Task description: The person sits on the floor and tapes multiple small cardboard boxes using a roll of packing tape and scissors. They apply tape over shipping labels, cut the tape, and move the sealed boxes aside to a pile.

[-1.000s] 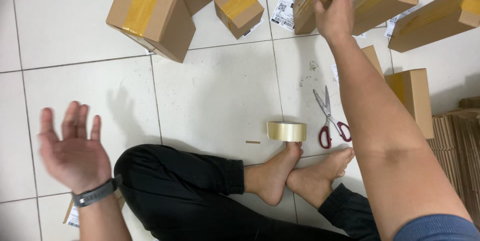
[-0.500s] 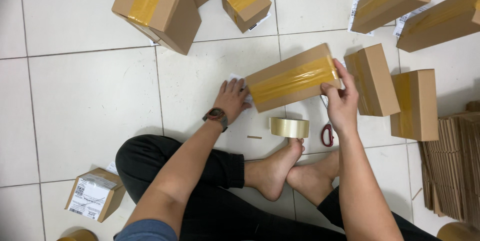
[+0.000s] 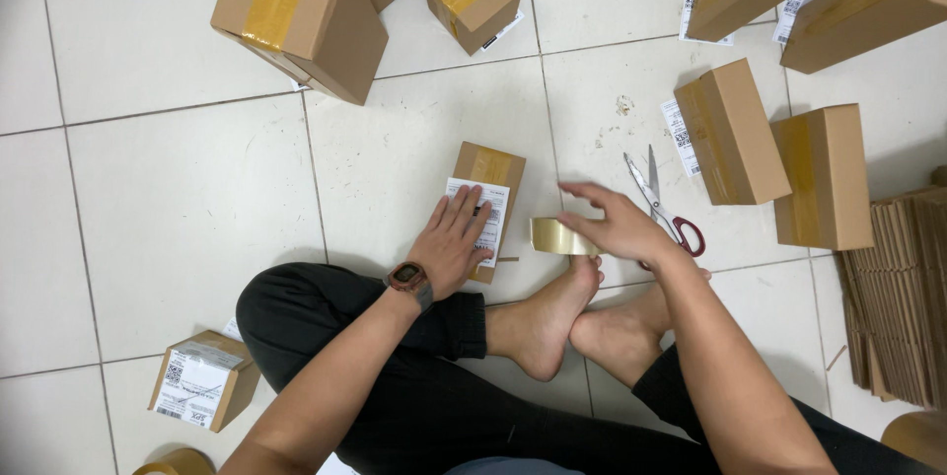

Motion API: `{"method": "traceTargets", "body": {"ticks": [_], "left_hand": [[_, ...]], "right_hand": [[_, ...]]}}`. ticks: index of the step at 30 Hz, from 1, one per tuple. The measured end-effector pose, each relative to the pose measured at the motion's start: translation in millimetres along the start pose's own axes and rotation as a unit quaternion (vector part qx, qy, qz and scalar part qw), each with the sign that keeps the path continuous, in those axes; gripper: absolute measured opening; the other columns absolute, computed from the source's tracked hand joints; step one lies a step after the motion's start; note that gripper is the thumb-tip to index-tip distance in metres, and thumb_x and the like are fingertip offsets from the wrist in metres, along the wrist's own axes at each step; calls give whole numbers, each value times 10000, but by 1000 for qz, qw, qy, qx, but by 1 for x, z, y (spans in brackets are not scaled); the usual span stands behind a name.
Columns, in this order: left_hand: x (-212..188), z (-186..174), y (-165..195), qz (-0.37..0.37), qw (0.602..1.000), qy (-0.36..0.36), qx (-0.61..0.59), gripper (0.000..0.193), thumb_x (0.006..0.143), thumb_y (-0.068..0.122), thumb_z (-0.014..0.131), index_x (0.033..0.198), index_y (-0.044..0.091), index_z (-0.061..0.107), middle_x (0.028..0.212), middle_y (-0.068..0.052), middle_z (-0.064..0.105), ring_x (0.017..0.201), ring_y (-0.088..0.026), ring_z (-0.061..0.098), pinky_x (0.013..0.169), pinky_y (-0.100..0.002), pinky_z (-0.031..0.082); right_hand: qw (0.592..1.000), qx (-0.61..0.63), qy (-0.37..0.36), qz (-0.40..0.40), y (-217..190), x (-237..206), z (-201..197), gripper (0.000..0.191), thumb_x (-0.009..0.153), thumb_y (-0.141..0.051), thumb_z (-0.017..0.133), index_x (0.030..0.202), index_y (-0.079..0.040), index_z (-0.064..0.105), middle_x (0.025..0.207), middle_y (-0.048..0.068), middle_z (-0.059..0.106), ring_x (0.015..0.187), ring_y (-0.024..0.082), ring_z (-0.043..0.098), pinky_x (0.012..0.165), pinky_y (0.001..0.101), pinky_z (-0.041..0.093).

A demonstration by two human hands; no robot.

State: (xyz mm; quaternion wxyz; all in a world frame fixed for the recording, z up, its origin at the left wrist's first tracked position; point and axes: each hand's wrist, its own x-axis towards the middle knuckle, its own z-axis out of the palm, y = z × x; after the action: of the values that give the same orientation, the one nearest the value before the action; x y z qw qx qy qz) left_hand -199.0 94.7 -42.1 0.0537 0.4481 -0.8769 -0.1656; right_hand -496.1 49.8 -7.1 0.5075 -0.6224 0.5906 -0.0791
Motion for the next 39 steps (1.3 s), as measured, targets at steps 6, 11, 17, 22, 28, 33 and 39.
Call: {"method": "traceTargets", "body": {"ticks": [6, 11, 17, 22, 28, 33, 39], "left_hand": [[-3, 6, -2, 6, 999, -11, -38, 639, 1017, 318, 498, 1534, -25, 346, 1642, -269, 213, 1531, -390, 186, 1233, -469, 209], [-1, 5, 1, 5, 999, -21, -44, 625, 1017, 306, 499, 1536, -13, 357, 1641, -259, 208, 1534, -385, 184, 1242, -469, 209], [0, -6, 6, 0, 997, 13, -71, 626, 1009, 321, 541, 1520, -8, 389, 1632, -257, 225, 1527, -392, 191, 1231, -478, 223], [23, -12, 39, -183, 910, 177, -329, 436, 950, 292, 695, 1249, -24, 661, 1293, -215, 654, 1199, -346, 595, 1017, -441, 489], [38, -14, 38, -257, 798, 236, -492, 239, 1001, 222, 670, 906, 3, 675, 744, -64, 703, 629, -117, 614, 574, -271, 496], [28, -12, -24, -409, 764, 229, -444, 221, 975, 233, 687, 901, 27, 716, 734, -54, 717, 631, -129, 644, 602, -294, 527], [23, 6, -51, -420, 824, 115, -364, 315, 874, 261, 755, 1072, 27, 685, 806, -112, 740, 694, -182, 679, 675, -350, 561]], "right_hand": [[997, -28, -15, 68, 6, -38, -2, 539, 842, -445, 736, 1223, -66, 694, 1121, 167, 759, 1035, 277, 720, 919, 387, 546], [999, -8, 13, 51, 4, -35, 11, 524, 834, -426, 743, 1200, -55, 687, 1007, 154, 777, 908, 251, 750, 835, 377, 576], [998, 33, 55, 27, -13, -40, 13, 483, 845, -393, 746, 1153, -25, 695, 922, 155, 790, 832, 244, 768, 758, 361, 596], [997, 4, 74, -27, -46, -39, 22, 495, 831, -407, 780, 1126, -15, 713, 926, 173, 777, 864, 259, 757, 798, 371, 575], [992, -67, 109, -13, -64, -34, 22, 475, 802, -414, 803, 1090, -41, 740, 920, 185, 741, 862, 294, 727, 777, 397, 568], [982, -133, 133, 31, -56, -11, 20, 446, 871, -492, 716, 1036, -84, 787, 733, 166, 742, 806, 312, 719, 769, 414, 554], [987, -108, 79, 90, -26, 22, 45, 484, 911, -525, 609, 1060, -94, 771, 668, 184, 724, 673, 313, 724, 710, 408, 560]]}}
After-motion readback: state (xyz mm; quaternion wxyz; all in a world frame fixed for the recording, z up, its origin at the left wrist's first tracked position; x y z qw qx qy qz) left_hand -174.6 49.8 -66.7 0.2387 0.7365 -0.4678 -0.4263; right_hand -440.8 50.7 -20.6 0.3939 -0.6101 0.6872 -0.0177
